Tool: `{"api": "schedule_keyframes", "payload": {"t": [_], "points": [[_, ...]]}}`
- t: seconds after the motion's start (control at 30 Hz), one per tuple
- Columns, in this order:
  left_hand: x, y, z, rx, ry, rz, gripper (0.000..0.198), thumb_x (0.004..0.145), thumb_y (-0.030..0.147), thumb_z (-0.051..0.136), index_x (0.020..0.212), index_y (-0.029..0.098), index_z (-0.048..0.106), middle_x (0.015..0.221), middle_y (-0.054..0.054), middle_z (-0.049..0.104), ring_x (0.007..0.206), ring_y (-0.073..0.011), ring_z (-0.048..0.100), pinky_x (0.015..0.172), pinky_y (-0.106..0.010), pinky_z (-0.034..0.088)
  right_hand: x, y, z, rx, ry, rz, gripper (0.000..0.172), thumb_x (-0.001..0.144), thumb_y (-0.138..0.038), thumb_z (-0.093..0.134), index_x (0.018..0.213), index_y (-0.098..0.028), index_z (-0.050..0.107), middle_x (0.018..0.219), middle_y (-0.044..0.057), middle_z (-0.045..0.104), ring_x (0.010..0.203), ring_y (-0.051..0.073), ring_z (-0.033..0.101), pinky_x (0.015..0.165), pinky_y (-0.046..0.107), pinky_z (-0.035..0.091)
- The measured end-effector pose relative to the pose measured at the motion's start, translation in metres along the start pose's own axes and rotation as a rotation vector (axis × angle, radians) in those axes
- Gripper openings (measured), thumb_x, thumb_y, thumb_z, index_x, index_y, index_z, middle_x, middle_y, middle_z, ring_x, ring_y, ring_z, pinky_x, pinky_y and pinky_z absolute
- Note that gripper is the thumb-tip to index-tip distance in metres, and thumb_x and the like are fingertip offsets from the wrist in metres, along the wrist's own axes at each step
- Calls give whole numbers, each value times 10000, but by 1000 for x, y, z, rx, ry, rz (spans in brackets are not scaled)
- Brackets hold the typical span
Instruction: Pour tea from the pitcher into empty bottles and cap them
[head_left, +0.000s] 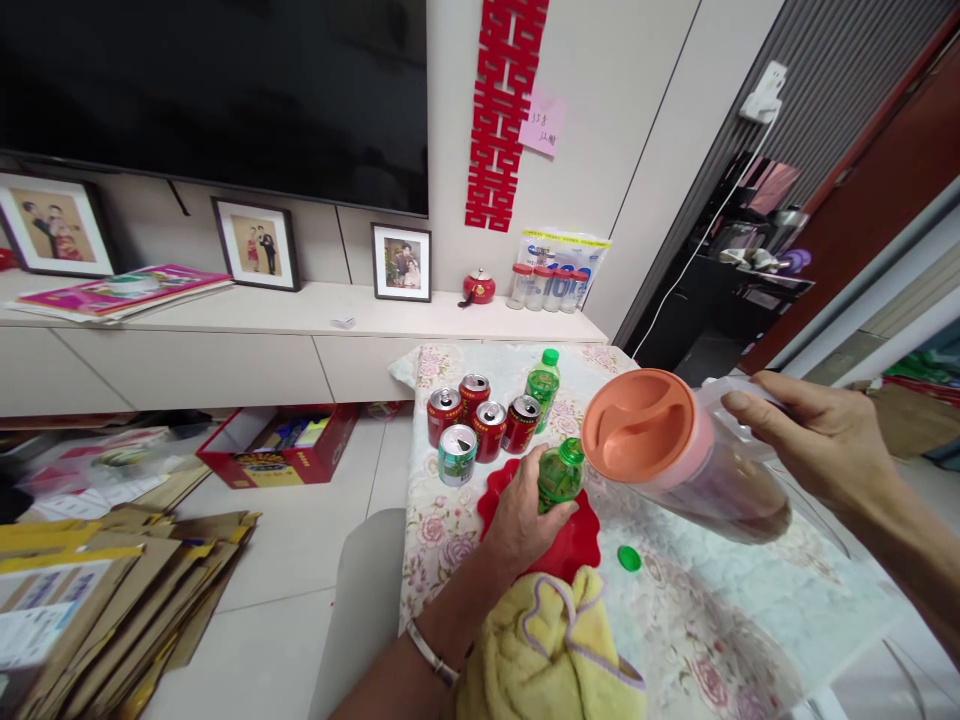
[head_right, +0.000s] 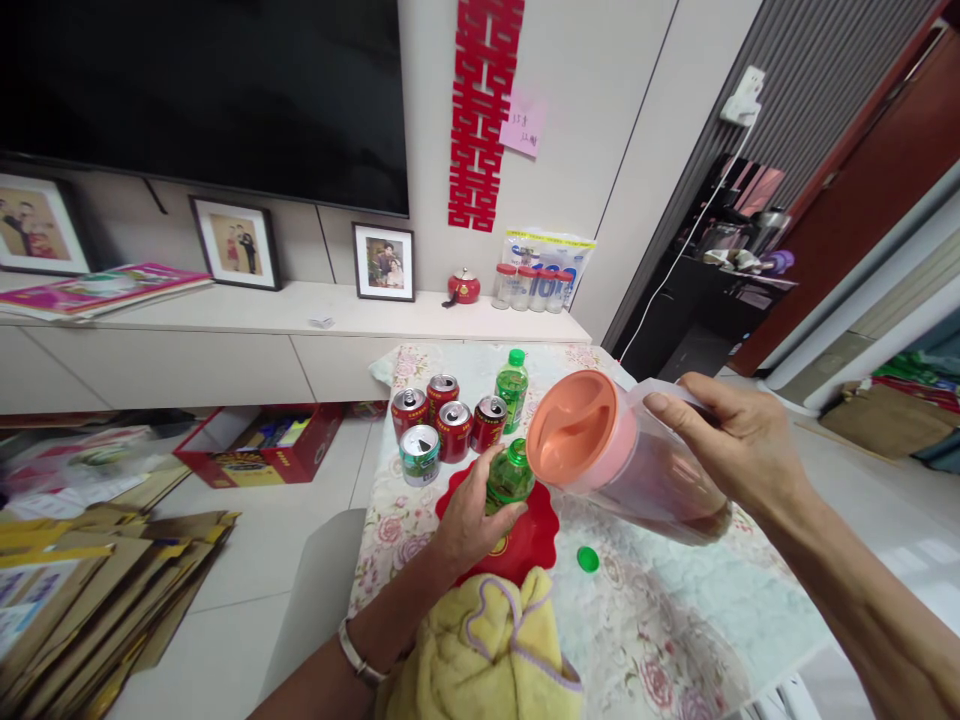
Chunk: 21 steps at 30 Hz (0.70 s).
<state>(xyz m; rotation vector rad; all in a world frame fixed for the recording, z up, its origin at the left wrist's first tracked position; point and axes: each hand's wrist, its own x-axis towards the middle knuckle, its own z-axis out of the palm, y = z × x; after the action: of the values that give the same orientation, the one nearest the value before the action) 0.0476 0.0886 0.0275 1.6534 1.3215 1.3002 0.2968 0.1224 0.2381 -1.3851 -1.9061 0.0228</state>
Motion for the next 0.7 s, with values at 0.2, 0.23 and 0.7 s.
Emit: {"api": "schedule_keyframes", "payload": {"t": [0.2,0.23,0.7], "points": [[0,-1,1,-7,-10,-2,785,781,264,718,1496,189,401,1518,-182,571,1406,-314,563,1176,-494,451,0,-1,0,-5,-2,0,671,747,-840,610,540,-211,502,545,-33,363,522,128,364,504,268,281],[1,0,1,-8,-8,-1,784,780,264,717,1494,181,402,1517,-188,570,1407,-317,562,1177,-497,449,0,-2,0,-6,-3,0,666,749,-835,612,544,-210,507,549,-33,365,525,128,365,507,268,282],[0,5,-2,-11,-23,0,758,783,250,704,1475,183,402,1514,-184,567,1404,-321,555,1180,-502,441,0,-6,1,-15,7,-30,661,770,-801,621,534,-217,419,538,-40,323,519,120,331,499,265,240]]}}
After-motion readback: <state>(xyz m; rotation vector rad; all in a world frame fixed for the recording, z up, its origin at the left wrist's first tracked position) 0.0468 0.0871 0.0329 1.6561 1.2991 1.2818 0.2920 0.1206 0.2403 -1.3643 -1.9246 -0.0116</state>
